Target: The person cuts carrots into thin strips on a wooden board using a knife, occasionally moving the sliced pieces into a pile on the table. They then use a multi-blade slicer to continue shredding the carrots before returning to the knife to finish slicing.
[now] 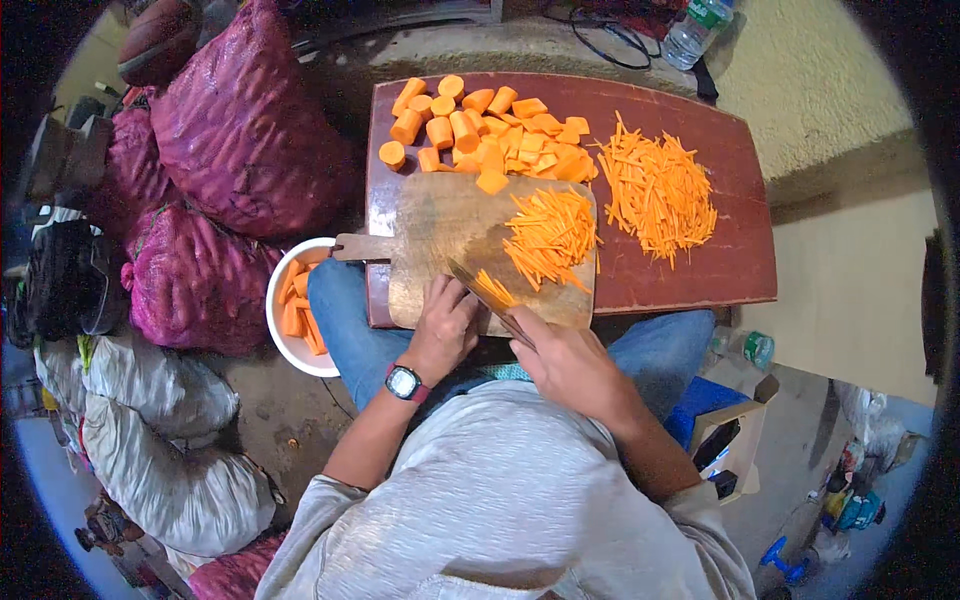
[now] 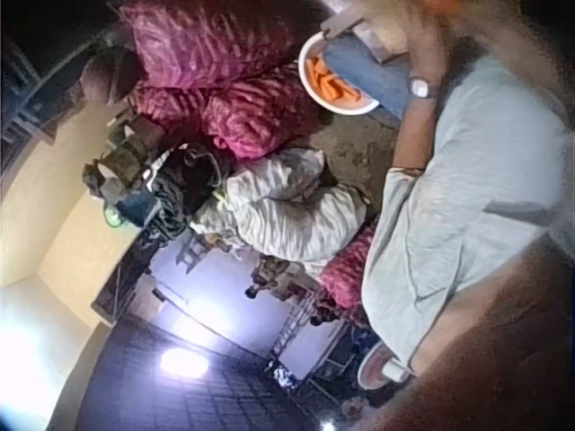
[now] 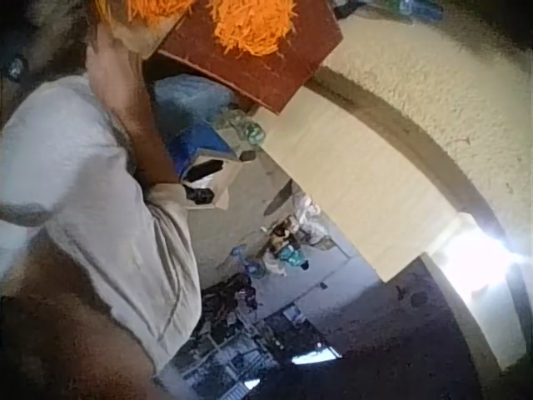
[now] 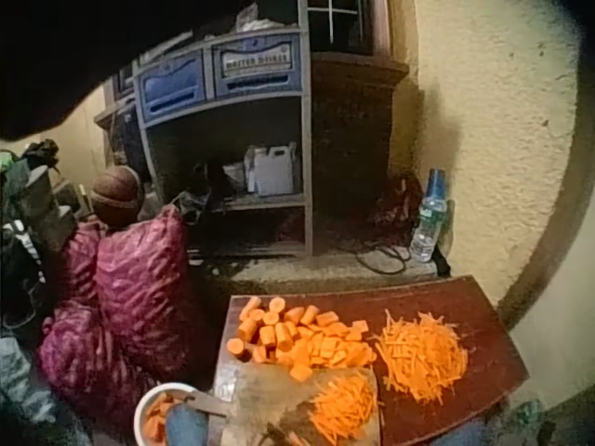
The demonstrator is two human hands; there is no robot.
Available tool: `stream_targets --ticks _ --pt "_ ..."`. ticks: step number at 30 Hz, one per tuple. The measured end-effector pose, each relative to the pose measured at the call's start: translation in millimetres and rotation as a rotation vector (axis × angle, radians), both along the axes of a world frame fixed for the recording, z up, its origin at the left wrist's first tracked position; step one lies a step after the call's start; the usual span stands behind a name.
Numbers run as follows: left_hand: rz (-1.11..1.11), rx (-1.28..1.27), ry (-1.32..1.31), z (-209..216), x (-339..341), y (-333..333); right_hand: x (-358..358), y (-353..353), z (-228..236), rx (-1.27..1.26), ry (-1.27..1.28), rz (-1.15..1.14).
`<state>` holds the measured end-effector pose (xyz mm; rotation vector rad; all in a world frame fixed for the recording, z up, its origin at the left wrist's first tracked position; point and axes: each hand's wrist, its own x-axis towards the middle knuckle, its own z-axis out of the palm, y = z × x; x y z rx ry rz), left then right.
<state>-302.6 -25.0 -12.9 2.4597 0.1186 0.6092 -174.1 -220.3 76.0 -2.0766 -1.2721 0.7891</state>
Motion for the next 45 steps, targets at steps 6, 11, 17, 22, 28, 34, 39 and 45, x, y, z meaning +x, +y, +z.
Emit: stream_targets --ticks 6,11,17,22,28,34,39,45 --pt "0.035 0.017 0.055 -5.1 -4.4 -2.6 -2.1 -4.3 1.5 0.015 -0.029 -0.021" --pt "-0.009 -0.003 0.063 -1.2 -6.6 4.1 -2.9 -5.6 24.6 -0.169 0.056 -0.018" --pt "-0.001 -0.030 -0.020 4.7 -1.0 3.9 -4.8 -5.0 -1.1 0.015 -0.032 -0.019" --pt "0.007 -0.009 0.023 -5.4 -6.4 4.0 -7.4 -3.1 2.3 -0.084 0.025 -0.028" --pt "0.038 0.022 0.027 -4.9 -8.4 1.9 -10.5 -5.7 12.2 -0.047 0.001 -0.036" --pt "0.056 0.031 -0.033 -6.8 -6.1 2.2 -10.9 -4.2 20.9 -0.112 0.023 -0.020" --pt "0.039 0.027 -0.003 -6.4 -6.9 3.5 -10.8 0.5 7.4 -0.041 -0.019 -0.020" --pt "0.056 0.018 -0.075 0.0 -7.5 0.1 -11.4 0.2 17.7 -0.176 0.004 -0.025"
